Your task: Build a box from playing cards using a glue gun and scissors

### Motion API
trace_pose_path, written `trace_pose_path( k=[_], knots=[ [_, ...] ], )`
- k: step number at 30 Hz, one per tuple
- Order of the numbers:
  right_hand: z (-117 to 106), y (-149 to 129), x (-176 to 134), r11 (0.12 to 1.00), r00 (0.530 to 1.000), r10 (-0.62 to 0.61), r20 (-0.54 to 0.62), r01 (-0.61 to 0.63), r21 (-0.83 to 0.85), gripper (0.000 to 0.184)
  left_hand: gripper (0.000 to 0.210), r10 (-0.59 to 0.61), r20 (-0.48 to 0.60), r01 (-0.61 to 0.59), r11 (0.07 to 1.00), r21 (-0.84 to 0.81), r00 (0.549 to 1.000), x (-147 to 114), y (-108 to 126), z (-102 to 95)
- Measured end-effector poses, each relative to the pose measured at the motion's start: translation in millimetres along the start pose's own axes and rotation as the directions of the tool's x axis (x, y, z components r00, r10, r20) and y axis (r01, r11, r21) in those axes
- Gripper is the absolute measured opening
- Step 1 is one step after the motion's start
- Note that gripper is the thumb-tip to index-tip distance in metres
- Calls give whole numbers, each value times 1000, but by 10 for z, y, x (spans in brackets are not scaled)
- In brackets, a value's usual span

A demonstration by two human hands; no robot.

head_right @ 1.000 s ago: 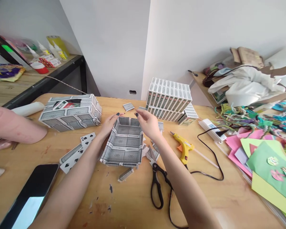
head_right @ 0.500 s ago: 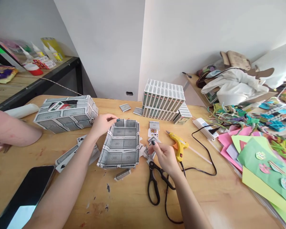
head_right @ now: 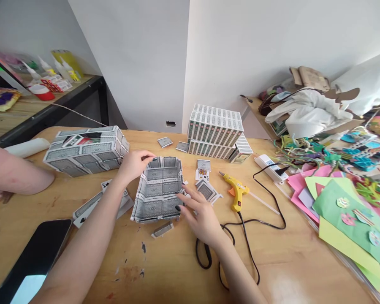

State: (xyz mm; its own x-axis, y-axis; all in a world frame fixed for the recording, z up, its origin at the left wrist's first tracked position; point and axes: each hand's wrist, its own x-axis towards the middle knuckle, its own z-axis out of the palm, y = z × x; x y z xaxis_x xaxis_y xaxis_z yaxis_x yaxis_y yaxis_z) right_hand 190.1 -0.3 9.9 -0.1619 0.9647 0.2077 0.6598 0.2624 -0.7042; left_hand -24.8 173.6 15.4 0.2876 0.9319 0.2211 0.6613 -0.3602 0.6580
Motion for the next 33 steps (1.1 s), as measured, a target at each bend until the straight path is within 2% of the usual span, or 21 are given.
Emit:
trace_pose_path(
  k=[3,16,19,23,26,29,31,33],
  knots=[
    [81,-20,9,997,999,-15,51,19,-69,36,19,-18,-46,18,1000,3,999,9,-26,48],
    [145,13,2,996,1000,0,24,2,-91,39,22,-84,-138,92,994,54,987,-12,-7,120],
    [136,2,7,997,1000,14,18,-12,-73,39,21,-75,-126,79,997,22,989,2,-26,111],
    [103,27,4,1000,999,17,40,-18,14,38,22,-68,-51,64,995,-75,996,16,-31,76],
    [64,110,-10,993,994,74,-83,-66,101,37,24,-71,14,73,990,-121,997,17,-29,52],
    [0,212,-17,974,946,212,-245,-183,136,32,23,-77,56,84,986,-142,995,19,-41,33],
    [-54,252,-3,964,920,262,-293,-238,117,27,22,-78,68,86,987,-132,995,23,-53,20],
    [-100,261,37,966,915,258,-310,-247,76,24,22,-76,76,84,990,-115,994,27,-65,6]
  ],
)
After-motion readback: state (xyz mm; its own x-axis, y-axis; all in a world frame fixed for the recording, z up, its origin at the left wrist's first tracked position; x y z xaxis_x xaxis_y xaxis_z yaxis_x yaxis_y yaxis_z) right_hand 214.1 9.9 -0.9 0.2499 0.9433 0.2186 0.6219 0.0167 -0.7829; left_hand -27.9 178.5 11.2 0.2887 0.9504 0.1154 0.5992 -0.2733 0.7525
